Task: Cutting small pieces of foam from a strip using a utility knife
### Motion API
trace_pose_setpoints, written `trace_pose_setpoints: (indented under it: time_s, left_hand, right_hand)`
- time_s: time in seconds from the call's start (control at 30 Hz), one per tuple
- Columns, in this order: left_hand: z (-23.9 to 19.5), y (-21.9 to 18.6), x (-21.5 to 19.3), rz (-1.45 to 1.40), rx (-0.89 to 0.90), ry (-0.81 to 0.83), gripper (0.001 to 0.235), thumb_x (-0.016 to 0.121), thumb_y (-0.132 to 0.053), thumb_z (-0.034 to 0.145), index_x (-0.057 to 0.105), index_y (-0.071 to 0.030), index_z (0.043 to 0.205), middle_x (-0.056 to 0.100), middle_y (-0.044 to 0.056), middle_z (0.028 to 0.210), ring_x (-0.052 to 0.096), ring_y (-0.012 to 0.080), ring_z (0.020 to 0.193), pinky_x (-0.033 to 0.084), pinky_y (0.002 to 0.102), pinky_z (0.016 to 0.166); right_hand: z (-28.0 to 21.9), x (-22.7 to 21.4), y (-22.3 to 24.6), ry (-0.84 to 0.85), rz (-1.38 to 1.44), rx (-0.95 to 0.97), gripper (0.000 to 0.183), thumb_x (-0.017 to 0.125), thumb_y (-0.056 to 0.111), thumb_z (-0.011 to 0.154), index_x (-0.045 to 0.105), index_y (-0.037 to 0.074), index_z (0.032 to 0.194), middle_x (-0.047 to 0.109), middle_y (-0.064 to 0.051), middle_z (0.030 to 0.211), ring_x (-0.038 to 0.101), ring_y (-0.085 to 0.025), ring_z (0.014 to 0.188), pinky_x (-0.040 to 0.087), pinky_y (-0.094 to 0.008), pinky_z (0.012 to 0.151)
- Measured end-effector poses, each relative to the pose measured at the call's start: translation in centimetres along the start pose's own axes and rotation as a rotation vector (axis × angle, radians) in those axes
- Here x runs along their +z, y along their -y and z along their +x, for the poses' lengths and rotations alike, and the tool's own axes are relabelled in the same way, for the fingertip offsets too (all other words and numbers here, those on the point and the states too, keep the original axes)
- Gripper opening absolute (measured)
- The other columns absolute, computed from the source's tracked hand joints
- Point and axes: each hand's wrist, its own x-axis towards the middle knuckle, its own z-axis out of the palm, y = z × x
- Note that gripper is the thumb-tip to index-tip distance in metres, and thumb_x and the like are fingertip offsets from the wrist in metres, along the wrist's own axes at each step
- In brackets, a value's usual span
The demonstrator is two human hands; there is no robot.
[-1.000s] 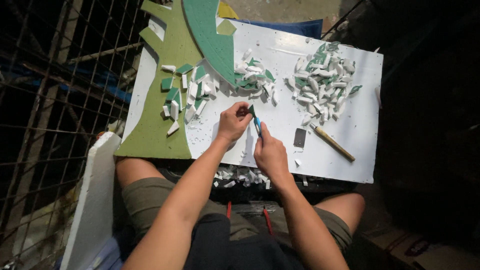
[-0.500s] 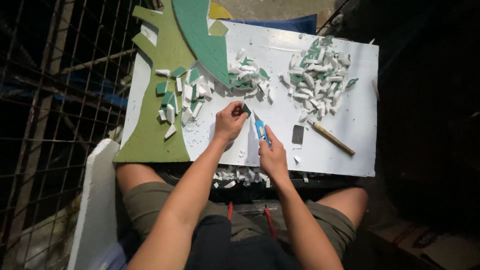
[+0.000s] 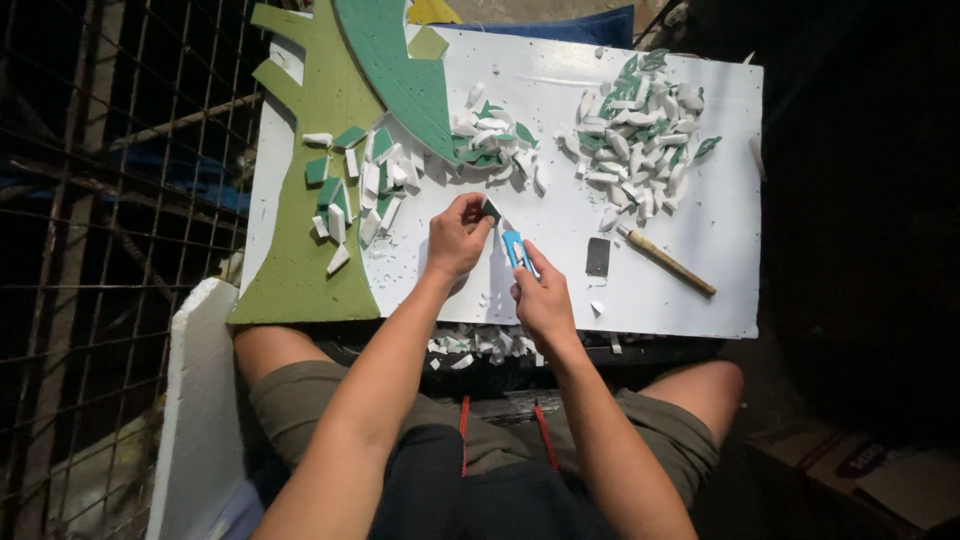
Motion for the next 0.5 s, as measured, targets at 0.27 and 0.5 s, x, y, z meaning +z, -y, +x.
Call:
trace_pose_setpoints:
  time_s: [0.27, 0.5]
  left_hand:
    - [0.1, 0.8, 0.0, 0.082, 0.036, -0.004, 0.033, 0.080, -0.007, 0.083, 0.072, -0.008, 0.115, 0.077, 0.019, 0.098, 0.075, 0.0342, 0.091, 0.066, 0.040, 0.078]
    - [0.2, 0.7, 0.1, 0.066, 0.038, -0.010, 0.033, 0.079, -0.007, 0.083, 0.074, -0.010, 0.115, 0.078, 0.017, 0.100, 0.075, 0.0321, 0.094, 0.065, 0.039, 0.079]
  right_hand:
    - [1.1, 0.5, -1.2, 0.015, 0.109, 0.014, 0.052, 0.052, 0.012, 0.095, 0.053, 0.005, 0.147, 0.052, -0.008, 0.057, 0.044, -0.014, 0.044, 0.035, -0.027, 0.043]
    - [0.4, 0.7, 0.2, 0.031, 0.114, -0.001, 0.053, 0.051, 0.012, 0.095, 0.052, 0.005, 0.147, 0.050, -0.007, 0.058, 0.043, -0.013, 0.045, 0.033, -0.026, 0.042]
